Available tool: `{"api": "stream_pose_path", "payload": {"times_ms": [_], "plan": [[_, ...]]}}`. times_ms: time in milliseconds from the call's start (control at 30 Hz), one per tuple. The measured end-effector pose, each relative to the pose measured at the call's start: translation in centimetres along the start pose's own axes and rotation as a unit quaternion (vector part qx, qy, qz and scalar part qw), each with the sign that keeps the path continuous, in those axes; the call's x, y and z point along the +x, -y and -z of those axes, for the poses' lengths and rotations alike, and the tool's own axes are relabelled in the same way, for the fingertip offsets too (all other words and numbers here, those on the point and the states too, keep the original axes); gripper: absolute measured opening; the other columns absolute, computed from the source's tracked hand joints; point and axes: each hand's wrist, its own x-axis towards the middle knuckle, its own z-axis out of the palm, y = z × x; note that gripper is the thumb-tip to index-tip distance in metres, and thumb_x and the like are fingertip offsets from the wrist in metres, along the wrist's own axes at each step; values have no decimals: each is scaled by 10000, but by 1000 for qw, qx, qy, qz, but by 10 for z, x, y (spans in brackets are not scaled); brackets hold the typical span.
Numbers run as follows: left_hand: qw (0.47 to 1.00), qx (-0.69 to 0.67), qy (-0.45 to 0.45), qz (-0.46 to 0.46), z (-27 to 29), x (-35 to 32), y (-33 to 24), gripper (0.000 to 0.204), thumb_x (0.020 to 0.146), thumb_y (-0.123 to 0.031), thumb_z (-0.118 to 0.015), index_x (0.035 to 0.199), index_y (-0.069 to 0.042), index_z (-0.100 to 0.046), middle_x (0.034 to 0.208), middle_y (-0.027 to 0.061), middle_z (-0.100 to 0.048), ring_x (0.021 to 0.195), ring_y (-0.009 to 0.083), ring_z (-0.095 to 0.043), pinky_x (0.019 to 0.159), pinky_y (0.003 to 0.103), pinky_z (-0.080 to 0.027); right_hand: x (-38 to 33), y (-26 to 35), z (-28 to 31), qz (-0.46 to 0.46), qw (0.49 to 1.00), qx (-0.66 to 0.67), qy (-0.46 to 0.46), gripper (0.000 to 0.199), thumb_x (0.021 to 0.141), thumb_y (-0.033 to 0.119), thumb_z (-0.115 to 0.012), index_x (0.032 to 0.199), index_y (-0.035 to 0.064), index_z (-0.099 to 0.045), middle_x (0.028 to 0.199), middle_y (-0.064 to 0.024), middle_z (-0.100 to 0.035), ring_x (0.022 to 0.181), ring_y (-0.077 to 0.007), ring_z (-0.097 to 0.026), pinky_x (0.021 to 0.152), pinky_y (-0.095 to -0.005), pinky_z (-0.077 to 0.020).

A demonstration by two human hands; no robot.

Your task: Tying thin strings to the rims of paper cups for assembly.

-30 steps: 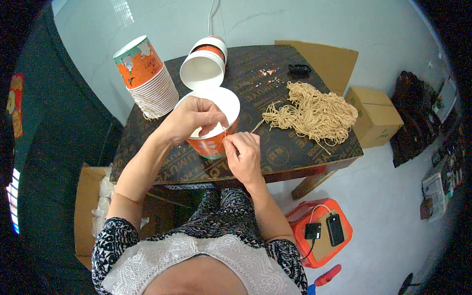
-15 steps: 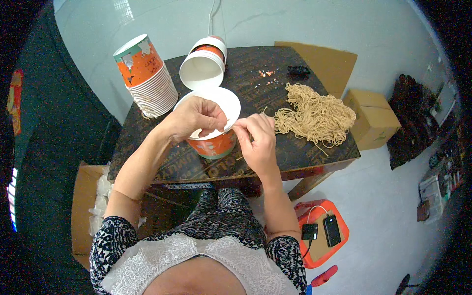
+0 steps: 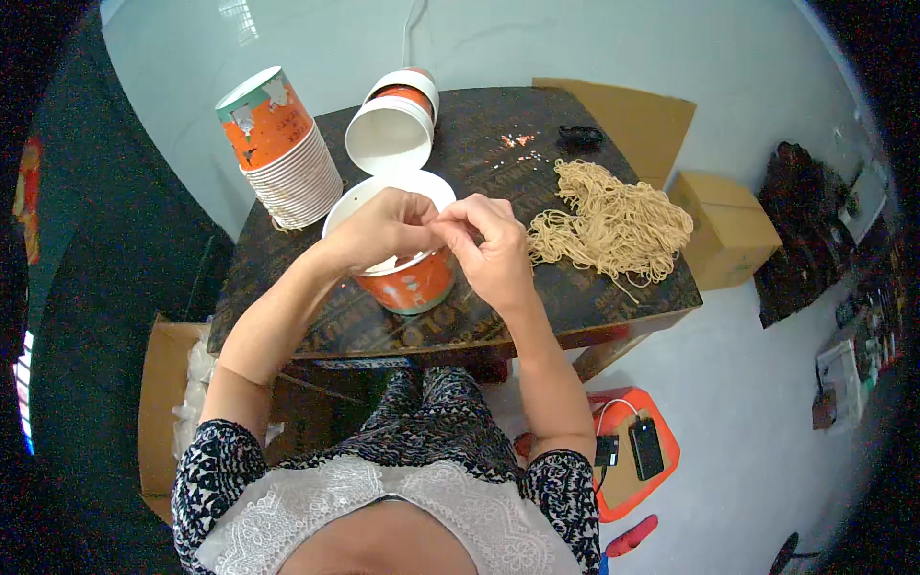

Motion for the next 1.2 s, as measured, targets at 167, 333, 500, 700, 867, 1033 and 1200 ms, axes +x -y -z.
{"api": "stream_pose_path", "payload": {"times_ms": [167, 333, 500, 700, 867, 1033, 1200], "plan": [[996, 84, -21, -17, 27, -14, -8, 142, 827, -98, -683, 740, -26, -596, 651, -35, -540, 588, 56, -486, 514, 243, -368, -13, -35, 13, -10, 995, -52, 85, 73, 859, 116, -667, 879, 46, -665, 796, -85, -650, 791, -274, -580, 766, -360, -456], [988, 126, -81, -48, 81, -40, -16, 103, 828, -64, -671, 783, -40, -581, 733, -18, -592, 677, 56, -514, 611, 221, -405, -23, -83, 43, -15, 977, -170, 130, 129, 882, 169, -633, 870, 56, -693, 849, -99, -679, 797, -306, -619, 767, -392, -422], [991, 68, -90, -75, 84, -48, -7, 139, 849, -50, -662, 758, -45, -557, 692, -46, -535, 641, 34, -471, 576, 218, -372, -24, -121, 69, -92, 899, -408, 127, 143, 865, 173, -627, 834, 49, -692, 797, -144, -661, 784, -351, -640, 755, -460, -457], [988, 89, -64, -111, 53, -44, -9, 134, 877, -61, -644, 782, -16, -562, 692, -51, -530, 665, 46, -496, 598, 246, -431, -18, -82, 71, -217, 834, -470, 188, 508, 792, 217, -701, 1261, 53, -599, 1284, -185, -551, 1215, -376, -473, 1005, -458, -389], [969, 189, -68, -144, 24, -36, 0, 107, 836, -58, -654, 803, 6, -575, 692, 77, -582, 651, 162, -567, 618, 316, -473, -16, -7, 36, -16, 975, -221, 35, 340, 776, 10, -615, 1115, 32, -592, 1155, -163, -569, 1097, -352, -529, 959, -442, -424], [969, 183, -52, -158, 3, -37, -1, 94, 824, -62, -653, 817, 9, -590, 706, 105, -602, 669, 199, -597, 631, 333, -484, -30, 37, -3, -15, 997, -68, 40, 261, 774, -19, -647, 1029, 9, -597, 1075, -145, -586, 1024, -318, -571, 907, -379, -460], [964, 198, -54, -167, -9, -37, 0, 61, 835, -31, -660, 839, 7, -612, 725, 63, -622, 676, 129, -588, 637, 285, -493, -41, 16, -7, -43, 997, -50, 38, 100, 792, -5, -669, 874, 5, -612, 951, -135, -599, 916, -328, -560, 802, -405, -461]]}}
